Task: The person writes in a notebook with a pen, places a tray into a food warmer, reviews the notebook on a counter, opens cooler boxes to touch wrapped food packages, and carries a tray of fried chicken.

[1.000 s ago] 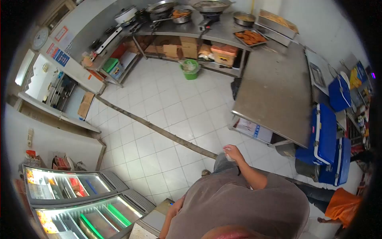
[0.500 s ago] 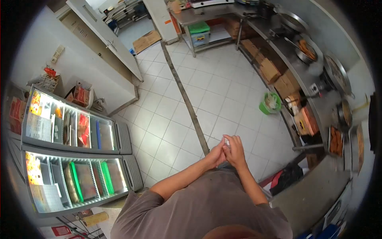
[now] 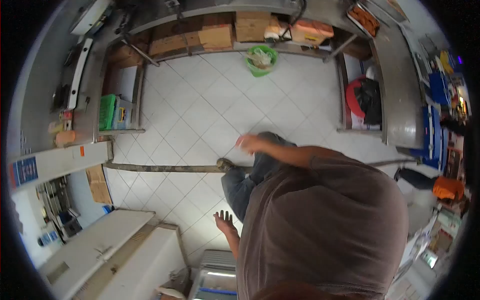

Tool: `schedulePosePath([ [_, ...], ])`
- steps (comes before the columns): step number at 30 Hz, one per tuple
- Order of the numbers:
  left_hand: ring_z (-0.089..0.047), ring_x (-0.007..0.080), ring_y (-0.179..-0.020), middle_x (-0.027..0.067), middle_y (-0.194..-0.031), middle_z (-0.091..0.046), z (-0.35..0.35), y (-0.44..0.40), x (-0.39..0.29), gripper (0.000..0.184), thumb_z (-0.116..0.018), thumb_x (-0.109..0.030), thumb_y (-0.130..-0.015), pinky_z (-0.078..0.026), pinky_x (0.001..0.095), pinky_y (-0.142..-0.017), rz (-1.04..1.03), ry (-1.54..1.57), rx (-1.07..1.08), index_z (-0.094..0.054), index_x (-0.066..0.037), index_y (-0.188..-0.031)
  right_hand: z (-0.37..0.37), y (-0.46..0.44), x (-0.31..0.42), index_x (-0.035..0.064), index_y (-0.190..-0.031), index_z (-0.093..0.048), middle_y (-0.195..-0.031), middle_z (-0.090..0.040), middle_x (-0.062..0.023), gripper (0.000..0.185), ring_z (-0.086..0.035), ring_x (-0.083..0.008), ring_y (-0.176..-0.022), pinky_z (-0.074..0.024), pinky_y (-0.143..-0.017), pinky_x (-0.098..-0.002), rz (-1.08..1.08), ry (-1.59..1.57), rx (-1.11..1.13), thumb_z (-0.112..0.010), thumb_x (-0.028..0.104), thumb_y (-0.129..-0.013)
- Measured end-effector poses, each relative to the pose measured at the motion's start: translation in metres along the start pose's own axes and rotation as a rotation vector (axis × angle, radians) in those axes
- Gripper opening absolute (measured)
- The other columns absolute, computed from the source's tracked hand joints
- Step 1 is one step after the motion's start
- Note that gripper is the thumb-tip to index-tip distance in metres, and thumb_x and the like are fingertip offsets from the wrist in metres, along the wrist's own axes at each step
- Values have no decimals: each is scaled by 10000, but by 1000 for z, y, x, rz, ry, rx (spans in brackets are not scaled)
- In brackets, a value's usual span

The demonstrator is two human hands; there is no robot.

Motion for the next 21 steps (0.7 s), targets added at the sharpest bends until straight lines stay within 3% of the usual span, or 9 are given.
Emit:
schedulePosePath([
  [1,-493,349,-1395,220,-1534,-484,23,-9,-22,759,-386,-583,-1076,-329,517,-1184,-34,-82,43,-289,-44,-1603,41,-26,-29,80,-1245,-648,-1056,-684,-111,361,-676,-273,-749,-559,-556,-440,-61,-196,-185,-622,119,-887],
  [4,-496,353,-1401,195,-1498,-534,47,-20,-101,737,-443,-585,-1052,-323,516,-1168,-133,-301,49,-370,-48,-1551,190,-68,-38,83,-1463,-497,-1371,-601,-159,489,-652,-413,-1100,-625,-784,-563,133,-675,-626,-628,180,-1001],
  [6,-507,343,-1390,191,-1487,-544,49,-34,-140,731,-458,-589,-1047,-325,513,-1165,-187,-345,36,-389,-50,-1536,254,-32,48,130,-1636,-140,-1499,-496,-205,821,-621,-465,-1157,-617,-823,-583,60,-930,-929,-642,295,-1008],
  [9,-506,344,-1393,186,-1493,-542,-13,-21,-179,737,-474,-601,-1040,-317,512,-1169,-201,-443,122,-394,-57,-1531,315,-16,61,158,-1625,141,-1605,-366,-212,1035,-575,-502,-1236,-588,-887,-619,-313,-832,-1064,-647,399,-998],
  [11,-514,340,-1388,176,-1497,-541,-66,-17,-182,725,-479,-597,-1040,-318,509,-1169,-204,-484,191,-399,-70,-1532,317,-7,49,119,-1640,-45,-1592,-372,-220,949,-551,-495,-1287,-551,-944,-635,-116,-1000,-913,-650,452,-989],
  [13,-521,338,-1381,173,-1500,-540,-137,-20,-171,716,-486,-585,-1041,-321,506,-1167,-174,-508,205,-397,-75,-1537,336,1,-2,74,-1573,-306,-1519,-456,-212,765,-556,-483,-1292,-546,-974,-595,-12,-970,-564,-662,420,-991],
  [15,-531,334,-1371,172,-1500,-542,-220,-14,-140,691,-492,-558,-1045,-328,499,-1164,-138,-505,255,-407,-76,-1533,362,58,-41,47,-1405,-541,-1345,-596,-168,549,-651,-372,-1173,-589,-902,-469,-135,-751,-569,-684,374,-988],
  [18,-553,326,-1348,163,-1489,-555,-363,27,-84,633,-507,-521,-1050,-375,472,-1134,-77,-541,434,-462,-77,-1499,418,145,-148,65,-1294,-639,-1069,-699,-77,389,-694,-203,-911,-574,-758,-346,-25,-426,-704,-689,291,-982],
  [21,-590,287,-1286,153,-1428,-600,-509,74,-39,593,-537,-489,-1049,-460,444,-1046,-155,-882,650,-508,-76,-1473,481,274,-179,77,-1288,-657,-983,-716,-57,352,-692,-181,-811,-564,-695,-336,-218,-530,-834,-667,247,-980],
])
Point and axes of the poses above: each hand's wrist, its own y-axis away from the middle knuckle, its own z-axis out of the back of the hand, x = y × z, the point moved 6 cm from there along -y, towards the middle knuckle
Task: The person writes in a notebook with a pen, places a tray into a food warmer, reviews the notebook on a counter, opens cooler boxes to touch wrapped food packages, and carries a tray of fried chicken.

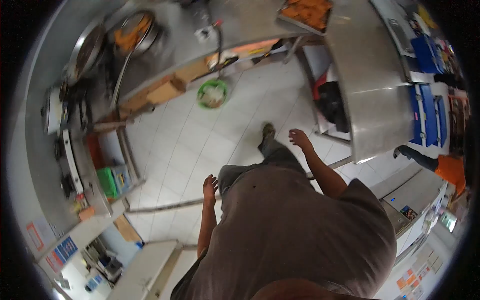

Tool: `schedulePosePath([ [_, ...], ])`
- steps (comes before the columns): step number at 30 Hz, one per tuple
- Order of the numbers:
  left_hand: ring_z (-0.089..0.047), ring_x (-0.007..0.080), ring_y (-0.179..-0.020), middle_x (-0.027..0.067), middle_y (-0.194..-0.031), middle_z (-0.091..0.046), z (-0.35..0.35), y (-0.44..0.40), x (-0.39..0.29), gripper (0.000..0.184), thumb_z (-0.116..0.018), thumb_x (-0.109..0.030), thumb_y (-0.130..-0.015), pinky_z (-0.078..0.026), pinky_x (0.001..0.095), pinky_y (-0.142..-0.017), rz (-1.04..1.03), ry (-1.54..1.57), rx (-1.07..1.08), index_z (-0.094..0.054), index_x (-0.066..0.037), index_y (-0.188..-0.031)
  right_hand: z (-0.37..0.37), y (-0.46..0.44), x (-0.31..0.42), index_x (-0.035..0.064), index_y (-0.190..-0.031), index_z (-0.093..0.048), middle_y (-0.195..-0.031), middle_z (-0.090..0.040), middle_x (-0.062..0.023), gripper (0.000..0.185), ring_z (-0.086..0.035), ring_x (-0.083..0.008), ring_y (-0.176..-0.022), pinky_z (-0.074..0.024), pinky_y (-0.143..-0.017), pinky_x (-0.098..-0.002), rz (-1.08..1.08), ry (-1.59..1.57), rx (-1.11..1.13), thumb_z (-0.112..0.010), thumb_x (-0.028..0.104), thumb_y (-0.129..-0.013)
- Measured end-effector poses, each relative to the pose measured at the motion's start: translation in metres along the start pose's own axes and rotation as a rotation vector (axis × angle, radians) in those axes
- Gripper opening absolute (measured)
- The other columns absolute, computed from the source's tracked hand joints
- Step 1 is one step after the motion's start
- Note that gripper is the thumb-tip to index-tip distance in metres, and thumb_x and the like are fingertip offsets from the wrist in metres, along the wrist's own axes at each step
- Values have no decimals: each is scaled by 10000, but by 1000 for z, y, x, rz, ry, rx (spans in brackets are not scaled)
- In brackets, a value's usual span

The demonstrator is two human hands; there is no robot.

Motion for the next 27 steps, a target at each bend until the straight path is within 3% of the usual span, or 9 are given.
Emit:
schedulePosePath([
  [3,-677,249,-1050,141,-1118,-736,-125,-31,-110,528,-572,-476,-1036,-510,337,-943,-193,-484,122,-702,-2,-1229,119,14,28,77,-1325,-636,-1058,-733,-81,370,-714,-197,-841,-564,-690,-347,13,-83,-195,-630,239,-993],
  [5,-710,258,-976,145,-1004,-763,-187,-70,-170,530,-584,-472,-1030,-531,349,-907,-216,-859,333,-742,24,-1126,176,17,53,72,-1330,-630,-1084,-739,-83,366,-725,-205,-865,-565,-697,-354,107,-272,-332,-612,234,-1003],
  [7,-732,210,-903,125,-916,-773,-258,-100,-235,583,-551,-528,-1026,-545,365,-798,-137,-735,505,-773,10,-1015,217,15,86,70,-1330,-629,-1087,-743,-85,342,-728,-195,-858,-578,-710,-337,144,-355,-439,-581,219,-1026],
  [12,-727,191,-904,66,-1023,-752,-475,-134,-377,507,-562,-485,-1032,-535,337,-771,-394,-710,694,-693,-17,-1175,267,-12,192,32,-1323,-620,-1075,-744,-104,319,-727,-176,-812,-585,-688,-287,261,-443,-445,-573,191,-1050],
  [15,-723,195,-944,120,-1103,-726,-623,-142,-409,459,-602,-422,-1029,-556,351,-779,-297,-337,778,-647,-11,-1226,301,-50,268,21,-1330,-616,-1076,-742,-114,321,-723,-169,-830,-578,-730,-288,320,-278,-426,-561,179,-1056],
  [18,-711,219,-1004,156,-1194,-668,-736,-185,-429,549,-587,-416,-1046,-571,344,-753,-174,-167,598,-488,10,-1378,338,-80,342,25,-1341,-613,-1092,-742,-122,326,-721,-169,-865,-575,-758,-294,314,-177,-490,-553,167,-1054],
  [21,-709,277,-942,171,-1157,-628,-774,-204,-439,634,-605,-342,-1048,-630,363,-704,-35,-94,361,-352,94,-1432,364,-112,388,29,-1330,-621,-1098,-745,-120,327,-728,-185,-867,-568,-745,-314,256,-352,-500,-574,167,-1036],
  [24,-698,311,-865,210,-1066,-606,-748,-255,-411,633,-575,-298,-1068,-659,444,-732,103,-34,419,-272,103,-1453,390,-153,432,26,-1330,-620,-1102,-745,-131,333,-723,-179,-851,-571,-748,-310,231,-230,-502,-570,175,-1037],
  [27,-656,250,-713,210,-1045,-613,-670,-277,-487,676,-602,-274,-1059,-646,430,-714,-78,-365,346,-255,88,-1512,403,-176,473,31,-1297,-630,-1077,-735,-171,310,-717,-244,-907,-570,-790,-357,275,-38,-634,-592,192,-1035],
])
Point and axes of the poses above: each hand's wrist, its own y-axis away from the middle knuckle, its own z-axis out of the back of the hand, x = y × z, the point moved 6 cm from there along -y, towards the middle knuckle
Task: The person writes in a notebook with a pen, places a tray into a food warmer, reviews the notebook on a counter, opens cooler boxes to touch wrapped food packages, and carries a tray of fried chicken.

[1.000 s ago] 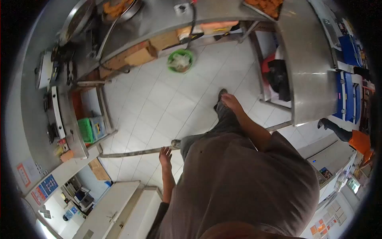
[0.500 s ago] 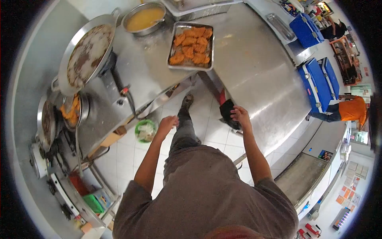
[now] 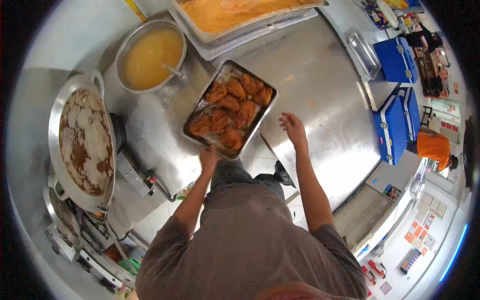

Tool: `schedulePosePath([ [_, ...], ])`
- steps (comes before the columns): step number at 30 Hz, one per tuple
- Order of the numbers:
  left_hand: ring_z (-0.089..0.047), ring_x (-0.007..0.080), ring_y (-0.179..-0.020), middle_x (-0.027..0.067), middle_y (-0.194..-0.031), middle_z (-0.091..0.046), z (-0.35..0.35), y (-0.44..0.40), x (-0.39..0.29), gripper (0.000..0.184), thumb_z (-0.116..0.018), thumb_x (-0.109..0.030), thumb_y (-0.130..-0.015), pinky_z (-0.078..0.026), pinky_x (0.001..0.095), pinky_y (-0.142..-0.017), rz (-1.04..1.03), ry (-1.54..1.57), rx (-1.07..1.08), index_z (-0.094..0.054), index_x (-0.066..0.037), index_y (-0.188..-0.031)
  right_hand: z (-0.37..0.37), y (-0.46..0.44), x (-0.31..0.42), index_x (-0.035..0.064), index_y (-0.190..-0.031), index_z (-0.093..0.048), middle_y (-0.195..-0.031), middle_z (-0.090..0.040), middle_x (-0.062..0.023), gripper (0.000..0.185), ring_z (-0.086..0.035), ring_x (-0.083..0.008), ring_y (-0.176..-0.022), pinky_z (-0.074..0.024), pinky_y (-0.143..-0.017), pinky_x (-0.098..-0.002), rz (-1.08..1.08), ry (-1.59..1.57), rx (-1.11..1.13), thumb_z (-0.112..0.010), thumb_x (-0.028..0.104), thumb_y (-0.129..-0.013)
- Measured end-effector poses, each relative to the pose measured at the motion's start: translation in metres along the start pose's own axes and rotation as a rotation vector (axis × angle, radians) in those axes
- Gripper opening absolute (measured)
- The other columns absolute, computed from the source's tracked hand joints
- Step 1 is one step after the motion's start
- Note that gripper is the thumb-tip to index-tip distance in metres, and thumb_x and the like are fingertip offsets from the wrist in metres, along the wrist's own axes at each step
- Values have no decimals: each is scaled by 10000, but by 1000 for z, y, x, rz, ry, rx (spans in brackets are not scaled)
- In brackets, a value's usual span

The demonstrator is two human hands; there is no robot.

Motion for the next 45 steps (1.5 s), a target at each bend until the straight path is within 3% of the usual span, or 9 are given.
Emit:
schedulePosePath([
  [5,-687,259,-709,195,-904,-671,56,5,-39,646,-565,-380,-1070,-573,399,-658,-316,-583,-200,-377,99,-1461,-29,-52,4,24,-1272,-637,-1183,-678,-232,294,-651,-396,-1093,-524,-945,-472,264,439,-371,-600,163,-1016],
  [9,-681,345,-780,206,-909,-669,71,-3,-67,475,-572,-351,-1070,-543,445,-712,-430,-789,-207,-470,50,-1303,-64,-85,-34,2,-1265,-642,-1193,-653,-250,329,-607,-474,-1119,-477,-993,-515,59,224,-115,-623,166,-980],
  [19,-601,412,-1208,310,-1304,-609,57,23,-123,460,-550,-292,-1083,-459,415,-1018,-504,-678,131,-494,100,-1317,-46,-1,-77,-5,-1151,-608,-1046,-679,-200,189,-649,-349,-989,-510,-899,-393,-102,-41,-467,-603,133,-1022],
  [22,-687,351,-975,233,-990,-668,-9,84,-179,310,-553,-253,-1082,-514,417,-845,-478,-994,139,-516,49,-1141,-1,72,-106,-6,-1123,-594,-986,-625,-193,162,-635,-323,-933,-507,-865,-394,-86,-73,-605,-619,110,-1013],
  [25,-425,264,-634,122,-742,-461,-97,117,-165,331,-551,-273,-1085,-423,450,-643,-620,-1178,200,-465,4,-926,62,167,-156,-14,-1138,-602,-963,-639,-194,197,-640,-300,-901,-509,-833,-383,-170,-121,-753,-625,139,-1015],
  [29,-399,245,-621,112,-700,-414,-171,171,-170,373,-579,-290,-1058,-363,448,-610,-847,-1308,426,-438,-13,-851,88,297,-183,-25,-1127,-627,-955,-659,-131,193,-628,-199,-900,-514,-821,-346,-138,-250,-1021,-616,140,-1027],
  [38,-603,287,-663,181,-746,-624,-368,321,97,357,-650,-315,-1000,-469,430,-630,-1099,-1305,1003,-584,36,-977,216,653,-292,-49,-1169,-657,-1058,-714,-249,255,-704,-365,-987,-543,-882,-403,-465,-254,-1424,-625,133,-993],
  [40,-446,170,-629,103,-679,-477,-399,415,132,355,-657,-265,-992,-378,397,-580,-993,-1411,1123,-482,1,-836,238,722,-316,-52,-1175,-660,-1067,-716,-238,259,-701,-354,-1009,-535,-906,-400,-541,-264,-1478,-609,124,-991],
  [45,-544,269,-617,168,-689,-581,-450,503,245,358,-686,-291,-961,-451,425,-612,-994,-1501,1281,-555,28,-865,271,860,-379,-63,-1198,-657,-1109,-712,-223,289,-686,-328,-1062,-518,-955,-390,-592,-356,-1564,-597,124,-986],
])
Point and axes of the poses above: each hand's wrist, its own y-axis away from the middle knuckle, its own z-axis out of the back of the hand, x = y × z, the point moved 6 cm from there along -y, towards the middle knuckle
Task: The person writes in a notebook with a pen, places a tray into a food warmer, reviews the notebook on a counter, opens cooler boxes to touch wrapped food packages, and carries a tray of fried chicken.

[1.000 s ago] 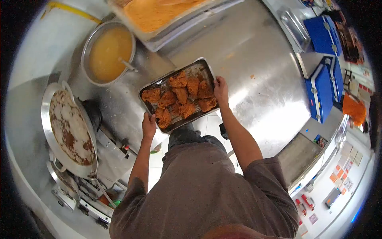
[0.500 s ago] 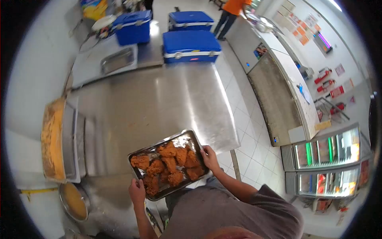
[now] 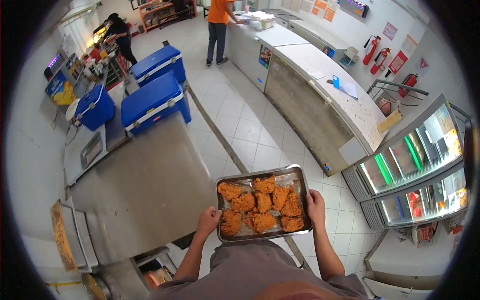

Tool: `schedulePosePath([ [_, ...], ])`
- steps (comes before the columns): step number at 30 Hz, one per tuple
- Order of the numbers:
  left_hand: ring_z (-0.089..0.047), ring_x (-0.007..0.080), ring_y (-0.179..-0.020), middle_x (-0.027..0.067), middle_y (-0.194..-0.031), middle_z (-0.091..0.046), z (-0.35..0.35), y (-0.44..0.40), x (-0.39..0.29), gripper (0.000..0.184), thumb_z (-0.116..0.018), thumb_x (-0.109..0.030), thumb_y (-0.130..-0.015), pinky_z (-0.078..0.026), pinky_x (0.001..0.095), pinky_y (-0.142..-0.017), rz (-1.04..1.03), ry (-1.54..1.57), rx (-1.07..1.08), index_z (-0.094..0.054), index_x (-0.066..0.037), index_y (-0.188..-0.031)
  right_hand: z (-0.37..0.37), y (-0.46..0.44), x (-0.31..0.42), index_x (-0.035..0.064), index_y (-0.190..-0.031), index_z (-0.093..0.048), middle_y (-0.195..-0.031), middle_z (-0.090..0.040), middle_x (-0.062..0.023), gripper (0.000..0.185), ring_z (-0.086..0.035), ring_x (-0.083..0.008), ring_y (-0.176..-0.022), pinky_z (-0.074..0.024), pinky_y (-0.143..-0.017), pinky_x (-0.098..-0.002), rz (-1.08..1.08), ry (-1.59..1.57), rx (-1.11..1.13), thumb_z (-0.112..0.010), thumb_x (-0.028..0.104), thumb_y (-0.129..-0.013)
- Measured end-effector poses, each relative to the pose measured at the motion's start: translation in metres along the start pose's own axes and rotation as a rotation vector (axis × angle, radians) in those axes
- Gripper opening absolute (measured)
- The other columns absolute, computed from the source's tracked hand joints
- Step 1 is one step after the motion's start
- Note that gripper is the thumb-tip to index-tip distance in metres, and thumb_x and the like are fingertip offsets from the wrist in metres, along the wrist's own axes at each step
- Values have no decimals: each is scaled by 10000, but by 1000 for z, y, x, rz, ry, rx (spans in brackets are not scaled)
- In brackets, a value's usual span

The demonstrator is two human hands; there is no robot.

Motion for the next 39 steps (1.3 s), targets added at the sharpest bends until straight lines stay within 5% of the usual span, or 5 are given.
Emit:
schedulePosePath([
  [4,-510,282,-593,161,-650,-535,-27,-68,-56,386,-692,-276,-947,-447,428,-604,-39,7,36,-502,28,-803,30,-50,2,-70,-1199,-659,-1100,-720,-221,304,-694,-339,-1038,-519,-950,-393,-104,-112,-71,-611,131,-977],
  [8,-539,311,-598,172,-653,-556,-39,-182,-99,361,-702,-276,-927,-453,437,-606,-74,-15,2,-541,25,-808,13,-154,-36,-85,-1142,-677,-952,-727,-78,238,-648,-132,-879,-515,-821,-292,-53,-46,-94,-631,89,-987],
  [21,-629,432,-693,233,-712,-607,-2,-524,-262,342,-673,-300,-945,-475,485,-635,-102,30,-98,-589,26,-881,-53,-514,51,-83,-1136,-697,-976,-711,-44,254,-636,-116,-876,-512,-821,-280,-69,-175,-223,-670,100,-962],
  [30,-516,218,-568,122,-621,-534,60,-755,-318,376,-697,-304,-939,-437,408,-570,-100,67,-66,-553,19,-811,-157,-758,131,-75,-1076,-722,-923,-736,-62,226,-668,-140,-852,-524,-810,-302,-87,-288,-69,-637,100,-959],
  [39,-394,168,-580,61,-632,-390,172,-953,-332,368,-679,-278,-983,-367,380,-561,19,121,-301,-478,-31,-800,-345,-1042,283,-63,-1064,-714,-936,-726,-131,239,-684,-212,-879,-523,-827,-342,183,-96,155,-660,138,-945],
])
Point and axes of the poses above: each hand's wrist, its own y-axis away from the middle knuckle, its own z-axis out of the back of the hand, x = y × z, the point moved 6 cm from there along -y, towards the middle knuckle
